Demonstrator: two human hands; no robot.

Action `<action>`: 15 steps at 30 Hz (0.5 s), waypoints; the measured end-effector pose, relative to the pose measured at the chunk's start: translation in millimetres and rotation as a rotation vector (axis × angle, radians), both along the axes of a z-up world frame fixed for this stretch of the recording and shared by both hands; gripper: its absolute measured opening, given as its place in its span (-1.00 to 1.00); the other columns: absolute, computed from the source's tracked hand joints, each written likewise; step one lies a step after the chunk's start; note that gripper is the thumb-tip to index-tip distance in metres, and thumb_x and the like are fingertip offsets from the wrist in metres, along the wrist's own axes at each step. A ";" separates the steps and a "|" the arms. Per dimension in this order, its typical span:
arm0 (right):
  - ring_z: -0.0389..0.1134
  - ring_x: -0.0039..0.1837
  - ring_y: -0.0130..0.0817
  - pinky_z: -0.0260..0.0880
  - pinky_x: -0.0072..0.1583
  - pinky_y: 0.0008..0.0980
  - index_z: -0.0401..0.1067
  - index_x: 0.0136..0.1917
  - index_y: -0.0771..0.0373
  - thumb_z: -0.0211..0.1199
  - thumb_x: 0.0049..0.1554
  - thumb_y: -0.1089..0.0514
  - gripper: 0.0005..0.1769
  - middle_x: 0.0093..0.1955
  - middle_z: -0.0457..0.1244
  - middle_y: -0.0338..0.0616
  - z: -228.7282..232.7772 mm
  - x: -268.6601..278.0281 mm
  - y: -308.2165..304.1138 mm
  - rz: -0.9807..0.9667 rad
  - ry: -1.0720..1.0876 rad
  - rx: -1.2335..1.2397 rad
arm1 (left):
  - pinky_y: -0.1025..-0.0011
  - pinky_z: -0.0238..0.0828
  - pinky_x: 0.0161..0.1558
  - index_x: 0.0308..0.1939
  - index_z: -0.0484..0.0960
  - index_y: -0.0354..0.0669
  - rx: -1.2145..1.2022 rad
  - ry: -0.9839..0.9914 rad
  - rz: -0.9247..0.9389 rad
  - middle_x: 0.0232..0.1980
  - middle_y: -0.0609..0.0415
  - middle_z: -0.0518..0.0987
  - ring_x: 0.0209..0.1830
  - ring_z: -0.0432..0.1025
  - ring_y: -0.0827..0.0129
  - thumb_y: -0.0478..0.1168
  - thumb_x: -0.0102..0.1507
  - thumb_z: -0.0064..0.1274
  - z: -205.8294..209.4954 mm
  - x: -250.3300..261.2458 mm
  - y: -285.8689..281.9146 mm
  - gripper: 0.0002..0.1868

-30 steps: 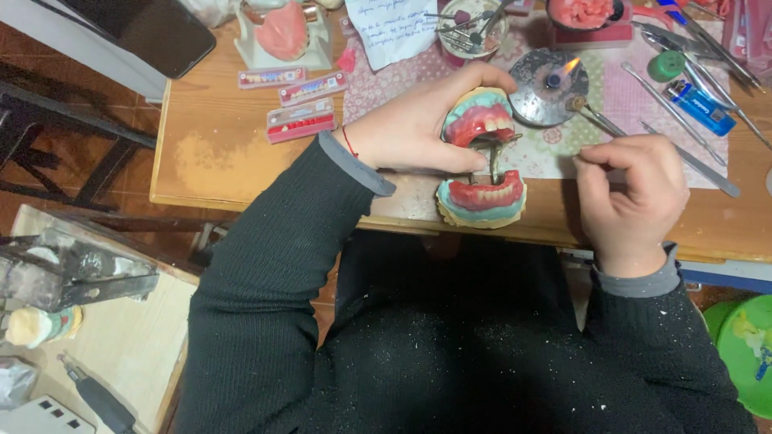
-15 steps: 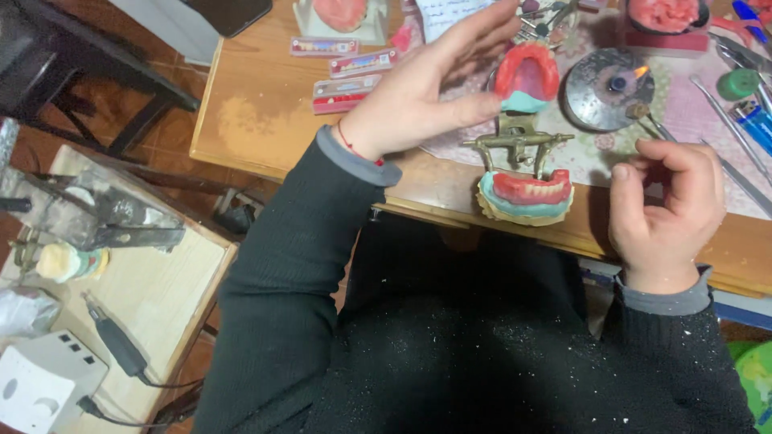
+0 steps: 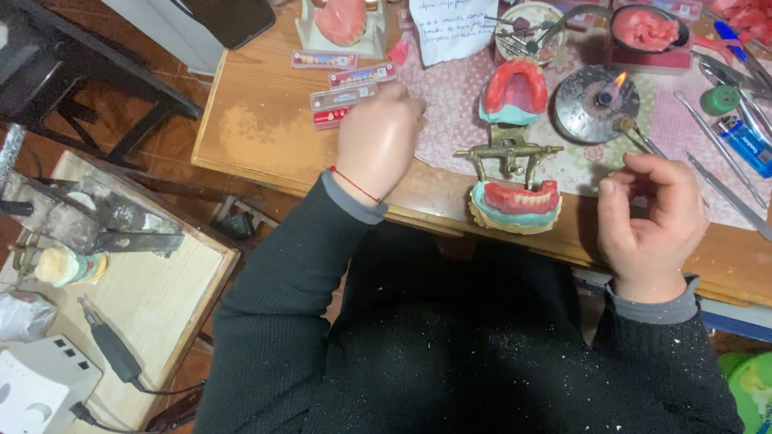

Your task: Applying and shaping wax on a dental prosthesis model using carving tools and heat.

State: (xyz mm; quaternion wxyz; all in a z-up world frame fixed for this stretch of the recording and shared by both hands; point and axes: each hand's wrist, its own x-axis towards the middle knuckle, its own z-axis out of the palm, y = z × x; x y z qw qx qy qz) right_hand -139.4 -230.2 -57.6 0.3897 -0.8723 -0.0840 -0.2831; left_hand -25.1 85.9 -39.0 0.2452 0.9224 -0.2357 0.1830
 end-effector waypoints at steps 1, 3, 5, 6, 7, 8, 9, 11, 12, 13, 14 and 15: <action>0.42 0.02 -0.38 0.44 0.13 -0.50 0.36 0.21 0.41 0.35 0.40 0.38 -0.80 0.02 0.32 -0.04 0.6 -0.6 0.0 -0.001 0.009 0.006 | 0.17 0.46 -0.34 -0.34 0.68 -0.17 0.077 -0.055 0.008 -0.25 -0.04 0.54 -0.35 0.53 0.04 -0.29 0.16 0.14 -4.6 -0.1 -1.5 -0.95; 0.42 0.00 -0.39 0.44 0.12 -0.51 0.37 0.20 0.41 0.36 0.39 0.37 -0.81 -0.01 0.33 -0.05 2.1 0.0 0.0 -0.005 0.013 0.014 | 0.17 0.46 -0.33 -0.41 0.61 -0.18 0.157 -0.116 0.014 -0.27 -0.04 0.50 -0.32 0.53 0.04 -0.34 0.17 0.07 -5.8 1.9 -3.0 -0.94; 0.42 -0.02 -0.37 0.43 0.09 -0.49 0.41 0.14 0.41 0.38 0.36 0.38 -0.84 -0.03 0.35 -0.02 3.3 -1.3 -0.9 -0.017 0.001 -0.039 | 0.16 0.45 -0.36 -0.42 0.56 -0.19 0.184 -0.120 -0.016 -0.29 -0.05 0.49 -0.35 0.52 0.04 -0.35 0.17 0.02 -1.9 2.6 -3.7 -0.94; 0.42 -0.02 -0.37 0.43 0.09 -0.49 0.41 0.14 0.41 0.38 0.36 0.38 -0.84 -0.03 0.35 -0.02 2.8 -1.8 -2.0 -0.019 0.000 -0.037 | 0.16 0.45 -0.36 -0.42 0.56 -0.19 0.186 -0.121 -0.018 -0.29 -0.05 0.49 -0.35 0.52 0.04 -0.35 0.17 0.02 -3.2 3.8 -3.9 -0.94; 0.41 -0.03 -0.35 0.42 0.07 -0.48 0.43 0.11 0.41 0.38 0.36 0.40 -0.86 -0.03 0.35 0.01 2.5 -2.6 -3.0 -0.018 -0.007 -0.057 | 0.20 0.46 -0.36 -0.37 0.57 -0.21 0.205 -0.138 -0.015 -0.28 -0.05 0.51 -0.35 0.52 0.07 -0.36 0.18 0.05 -4.4 4.7 -4.0 -0.97; 0.41 -0.03 -0.33 0.41 0.05 -0.46 0.44 0.08 0.42 0.38 0.35 0.41 -0.88 -0.03 0.36 0.03 2.3 -3.0 -3.9 -0.017 -0.015 -0.078 | 0.23 0.47 -0.36 -0.32 0.58 -0.22 0.224 -0.157 -0.013 -0.26 -0.05 0.52 -0.35 0.52 0.10 -0.37 0.20 0.07 -5.3 6.0 -4.0 -1.00; 0.41 -0.03 -0.33 0.41 0.05 -0.46 0.44 0.08 0.42 0.38 0.35 0.41 -0.88 -0.03 0.36 0.03 3.7 -4.3 -3.5 -0.019 -0.018 -0.076 | 0.23 0.47 -0.36 -0.32 0.58 -0.22 0.226 -0.159 -0.014 -0.26 -0.05 0.52 -0.35 0.52 0.10 -0.37 0.20 0.07 -7.5 7.2 -6.2 -1.00; 0.40 -0.03 -0.31 0.40 0.03 -0.45 0.45 0.07 0.41 0.37 0.36 0.42 -0.90 -0.03 0.35 0.03 7.2 -4.9 -2.8 -0.001 -0.023 -0.014 | 0.40 0.53 -0.30 -0.25 0.63 -0.23 -0.100 -0.010 -0.136 -0.22 0.05 0.61 -0.36 0.52 0.36 -0.27 0.33 0.19 -10.0 12.5 -11.0 -0.89; 0.40 -0.03 -0.31 0.40 0.03 -0.45 0.45 0.07 0.41 0.37 0.36 0.42 -0.90 -0.03 0.35 0.03 14.4 -5.3 2.2 -0.004 -0.026 -0.012 | 0.40 0.53 -0.30 -0.25 0.63 -0.23 -0.098 -0.013 -0.140 -0.22 0.05 0.61 -0.36 0.52 0.36 -0.27 0.33 0.19 -0.9 4.9 -15.7 -0.89; 0.40 -0.01 -0.30 0.41 0.05 -0.44 0.46 0.07 0.39 0.37 0.36 0.43 -0.90 -0.01 0.35 0.02 21.6 -5.8 7.1 0.031 -0.060 -0.017 | 0.43 0.53 -0.16 -0.11 0.65 -0.27 -0.539 0.305 -0.344 -0.14 0.08 0.65 -0.24 0.53 0.44 -0.30 0.36 0.17 8.3 -3.0 -20.4 -0.91; 0.41 0.01 -0.28 0.42 0.07 -0.42 0.46 0.08 0.38 0.37 0.36 0.43 -0.90 0.00 0.36 0.02 28.8 -6.0 12.0 0.065 -0.096 -0.021 | 0.47 0.53 -0.02 0.03 0.67 -0.31 -0.976 0.629 -0.542 -0.07 0.11 0.69 -0.12 0.54 0.51 -0.34 0.39 0.15 18.0 -10.3 -25.1 -0.85; 0.41 0.01 -0.28 0.42 0.07 -0.42 0.46 0.08 0.38 0.37 0.36 0.43 -0.90 0.00 0.36 0.02 46.8 -2.7 24.8 0.061 -0.102 -0.020 | 0.47 0.53 -0.02 0.03 0.67 -0.31 -0.971 0.626 -0.548 -0.07 0.11 0.69 -0.12 0.54 0.51 -0.34 0.39 0.15 23.8 -17.5 -30.7 -0.85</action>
